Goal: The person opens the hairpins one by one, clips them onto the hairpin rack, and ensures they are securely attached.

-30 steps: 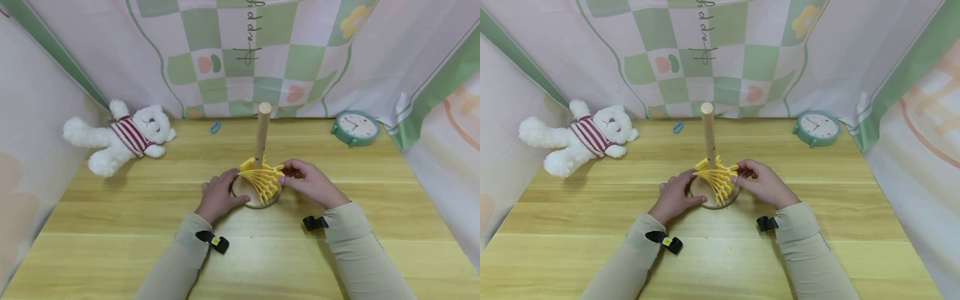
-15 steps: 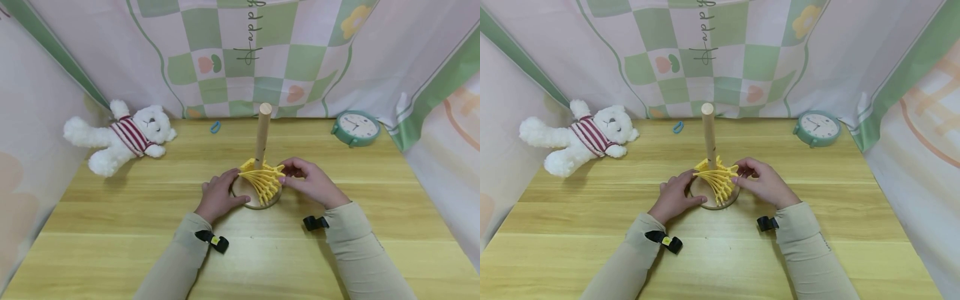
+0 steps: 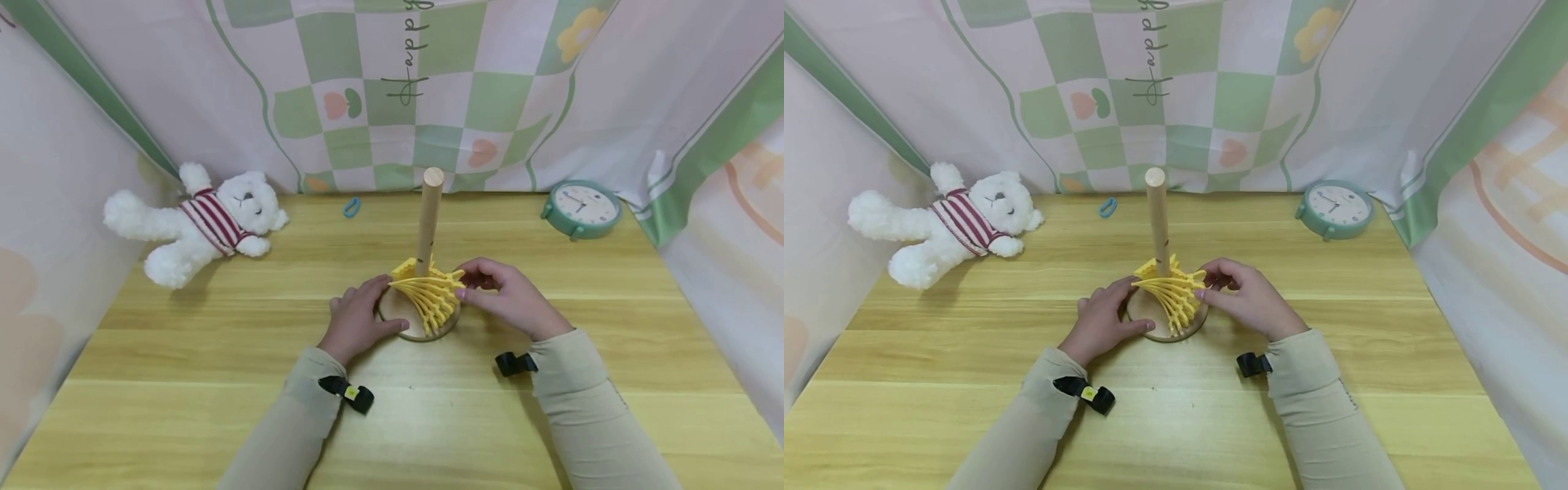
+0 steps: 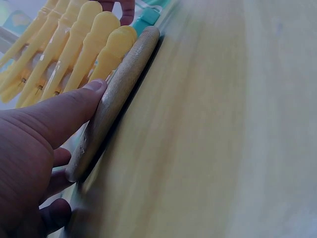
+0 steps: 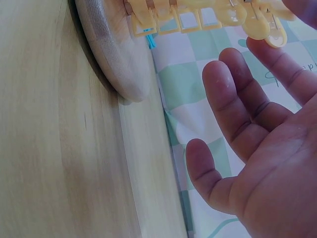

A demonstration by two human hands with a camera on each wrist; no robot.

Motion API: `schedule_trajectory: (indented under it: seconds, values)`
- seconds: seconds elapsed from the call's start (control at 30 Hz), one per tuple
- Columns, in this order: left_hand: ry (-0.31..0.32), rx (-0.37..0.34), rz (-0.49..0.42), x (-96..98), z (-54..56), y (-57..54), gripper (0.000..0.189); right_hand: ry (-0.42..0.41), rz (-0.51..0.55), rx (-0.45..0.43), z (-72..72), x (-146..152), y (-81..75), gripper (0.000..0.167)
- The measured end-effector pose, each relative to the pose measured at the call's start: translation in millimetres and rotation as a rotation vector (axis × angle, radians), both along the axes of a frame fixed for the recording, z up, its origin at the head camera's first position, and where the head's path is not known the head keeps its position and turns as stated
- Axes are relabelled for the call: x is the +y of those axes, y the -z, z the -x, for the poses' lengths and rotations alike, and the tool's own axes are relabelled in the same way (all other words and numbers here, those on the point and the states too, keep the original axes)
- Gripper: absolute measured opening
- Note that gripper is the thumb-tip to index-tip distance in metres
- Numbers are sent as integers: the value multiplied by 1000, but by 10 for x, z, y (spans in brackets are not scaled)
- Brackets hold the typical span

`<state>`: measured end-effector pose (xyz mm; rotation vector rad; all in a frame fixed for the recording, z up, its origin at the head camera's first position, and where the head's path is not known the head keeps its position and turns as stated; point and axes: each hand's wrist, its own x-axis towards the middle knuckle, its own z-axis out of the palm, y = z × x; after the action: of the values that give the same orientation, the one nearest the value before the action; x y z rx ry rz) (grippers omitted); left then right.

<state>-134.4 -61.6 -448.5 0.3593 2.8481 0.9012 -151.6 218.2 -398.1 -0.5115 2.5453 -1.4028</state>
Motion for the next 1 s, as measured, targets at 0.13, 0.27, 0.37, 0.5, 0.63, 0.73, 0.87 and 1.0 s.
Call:
schedule_trajectory:
  seconds: [0.13, 0.27, 0.37, 0.5, 0.63, 0.73, 0.87, 1.0]
  values:
    - [0, 0, 0, -1, 3, 10, 87, -2, -4, 4, 0, 2, 3, 33]
    - [0, 1, 1, -2, 1, 8, 87, -2, 1, 0, 5, -3, 7, 34]
    - [0, -1, -2, -3, -2, -2, 87, -4, 8, -1, 2, -11, -1, 33]
    - [-2, -5, -10, -3, -9, -22, 87, -5, 13, -1, -7, -17, -15, 33]
    - [-7, -5, -15, -5, -11, -26, 86, -3, 13, -3, -12, -23, -22, 33]
    - [-8, -2, -14, -8, -8, -18, 87, -2, 13, -2, -13, -27, -26, 32]
    - [-8, 1, -22, -10, -8, -2, 87, -4, 11, 4, -15, -24, -19, 32]
    - [-6, 9, -30, -14, -18, 23, 87, -15, 5, 2, -12, -9, 1, 34]
